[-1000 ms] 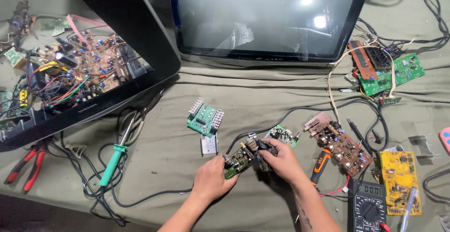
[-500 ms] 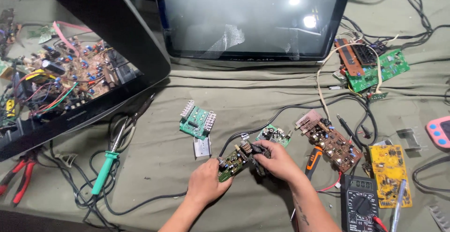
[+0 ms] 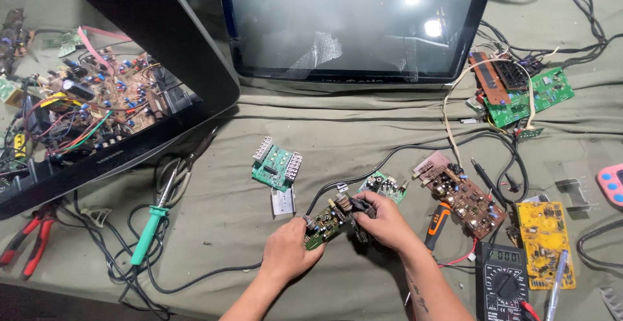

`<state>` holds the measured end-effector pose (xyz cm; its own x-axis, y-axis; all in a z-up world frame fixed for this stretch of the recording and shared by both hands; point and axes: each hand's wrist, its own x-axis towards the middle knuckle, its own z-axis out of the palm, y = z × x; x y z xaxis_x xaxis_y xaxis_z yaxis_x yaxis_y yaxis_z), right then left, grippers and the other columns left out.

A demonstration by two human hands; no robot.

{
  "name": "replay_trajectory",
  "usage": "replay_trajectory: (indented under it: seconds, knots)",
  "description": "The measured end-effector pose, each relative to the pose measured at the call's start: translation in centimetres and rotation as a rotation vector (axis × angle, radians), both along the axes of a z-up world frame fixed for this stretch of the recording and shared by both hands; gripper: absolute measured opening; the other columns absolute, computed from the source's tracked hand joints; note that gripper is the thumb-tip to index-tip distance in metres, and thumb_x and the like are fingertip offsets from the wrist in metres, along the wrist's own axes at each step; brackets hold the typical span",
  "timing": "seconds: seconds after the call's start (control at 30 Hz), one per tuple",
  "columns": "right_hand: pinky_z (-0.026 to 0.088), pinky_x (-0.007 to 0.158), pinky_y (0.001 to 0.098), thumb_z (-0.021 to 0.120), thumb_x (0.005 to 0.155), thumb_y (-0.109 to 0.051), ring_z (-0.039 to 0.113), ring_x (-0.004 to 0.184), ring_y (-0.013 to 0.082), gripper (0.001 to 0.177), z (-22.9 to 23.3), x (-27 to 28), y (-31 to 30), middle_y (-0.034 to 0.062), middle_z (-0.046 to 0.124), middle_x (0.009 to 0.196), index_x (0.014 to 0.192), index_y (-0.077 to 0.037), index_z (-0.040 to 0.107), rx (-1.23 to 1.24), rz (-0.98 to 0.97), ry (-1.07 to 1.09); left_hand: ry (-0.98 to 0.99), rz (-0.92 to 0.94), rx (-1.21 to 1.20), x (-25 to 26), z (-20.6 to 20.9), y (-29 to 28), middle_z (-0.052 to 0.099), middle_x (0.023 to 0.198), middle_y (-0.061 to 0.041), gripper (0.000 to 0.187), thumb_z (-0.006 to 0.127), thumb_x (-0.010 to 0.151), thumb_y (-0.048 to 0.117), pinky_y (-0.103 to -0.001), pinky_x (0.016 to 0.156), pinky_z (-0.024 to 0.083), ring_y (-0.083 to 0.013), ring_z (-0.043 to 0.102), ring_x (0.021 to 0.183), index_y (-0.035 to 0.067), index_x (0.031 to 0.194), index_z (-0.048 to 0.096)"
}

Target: Repairing a television by inspecting circuit boards and cutting wires with wire cutters

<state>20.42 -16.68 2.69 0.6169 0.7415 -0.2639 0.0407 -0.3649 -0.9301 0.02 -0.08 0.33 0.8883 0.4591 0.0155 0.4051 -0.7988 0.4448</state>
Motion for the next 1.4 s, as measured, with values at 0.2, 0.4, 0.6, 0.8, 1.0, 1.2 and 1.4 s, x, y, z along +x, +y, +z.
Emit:
replay_trajectory:
  seconds: [0.2,0.4,0.6,0.8,1.0,1.2,1.4]
  knots:
    - [0.051,0.082,0.0284,0.069,0.084,-0.024,0.068,0.085,0.0114,0.024,-4.6,0.7,-0.1,-0.0007,0.079,0.090,0.103,-0.013,0.077,-0.029,-0.071,-0.243,0.002,-0.006,0.009,0.0,0.0,0.1,0.064,0.084,-0.011,0.045,0.076,0.076,0.049,-0.056,0.060,0.048,-0.0424,0.063,0.077,0.013,0.088,0.052]
    - [0.050,0.093,0.0260,0.075,0.081,-0.012,0.067,0.097,0.0115,0.035,0.4,0.1,-0.1,0.0000,0.078,0.105,0.116,-0.012,0.075,-0.124,-0.037,0.004,-0.010,-0.034,-0.013,-0.2,1.2,0.0,0.063,0.085,-0.008,0.043,0.076,0.079,0.046,-0.052,0.057,0.050,-0.0369,0.064,0.074,0.011,0.091,0.055]
    - [0.047,0.072,0.0252,0.062,0.088,-0.012,0.058,0.074,0.0076,0.017,-1.7,-0.7,0.6,-0.0036,0.073,0.077,0.093,-0.010,0.078,0.001,-0.128,-0.211,0.013,-0.043,-0.023,-0.1,1.4,0.2,0.064,0.086,-0.008,0.042,0.074,0.082,0.047,-0.052,0.056,0.051,-0.0361,0.064,0.075,0.011,0.090,0.055]
    - [0.048,0.077,0.0248,0.072,0.086,-0.014,0.060,0.079,0.0109,0.022,-1.6,0.1,-0.1,-0.0015,0.069,0.085,0.107,-0.010,0.073,-0.037,-0.041,-0.064,-0.030,-0.056,0.016,-0.2,0.6,0.2,0.063,0.086,-0.008,0.043,0.075,0.080,0.047,-0.052,0.059,0.051,-0.0360,0.064,0.077,0.010,0.091,0.056]
    - [0.051,0.086,0.0277,0.059,0.085,-0.015,0.070,0.088,0.0125,0.024,-1.7,-0.5,0.7,0.0000,0.081,0.092,0.099,-0.012,0.079,-0.042,-0.117,-0.224,-0.032,-0.038,0.044,-0.2,0.2,0.2,0.063,0.083,-0.009,0.045,0.078,0.077,0.049,-0.052,0.060,0.050,-0.0375,0.064,0.076,0.012,0.089,0.055]
    - [0.050,0.092,0.0250,0.062,0.088,-0.011,0.068,0.097,0.0105,0.023,-1.8,0.6,-0.2,0.0002,0.078,0.101,0.105,-0.009,0.077,0.070,-0.027,-0.016,-0.090,-0.042,0.052,-0.1,0.7,0.1,0.068,0.088,-0.007,0.046,0.078,0.076,0.047,-0.049,0.062,0.052,-0.0353,0.067,0.080,0.013,0.102,0.064]
    - [0.052,0.081,0.0272,0.064,0.083,-0.016,0.068,0.085,0.0101,0.018,-0.1,-0.2,0.3,-0.0029,0.078,0.088,0.095,-0.013,0.076,-0.015,-0.057,-0.203,-0.007,-0.018,0.058,0.1,0.4,0.0,0.065,0.085,-0.005,0.047,0.079,0.077,0.053,-0.052,0.059,0.052,-0.0338,0.065,0.078,0.015,0.093,0.057]
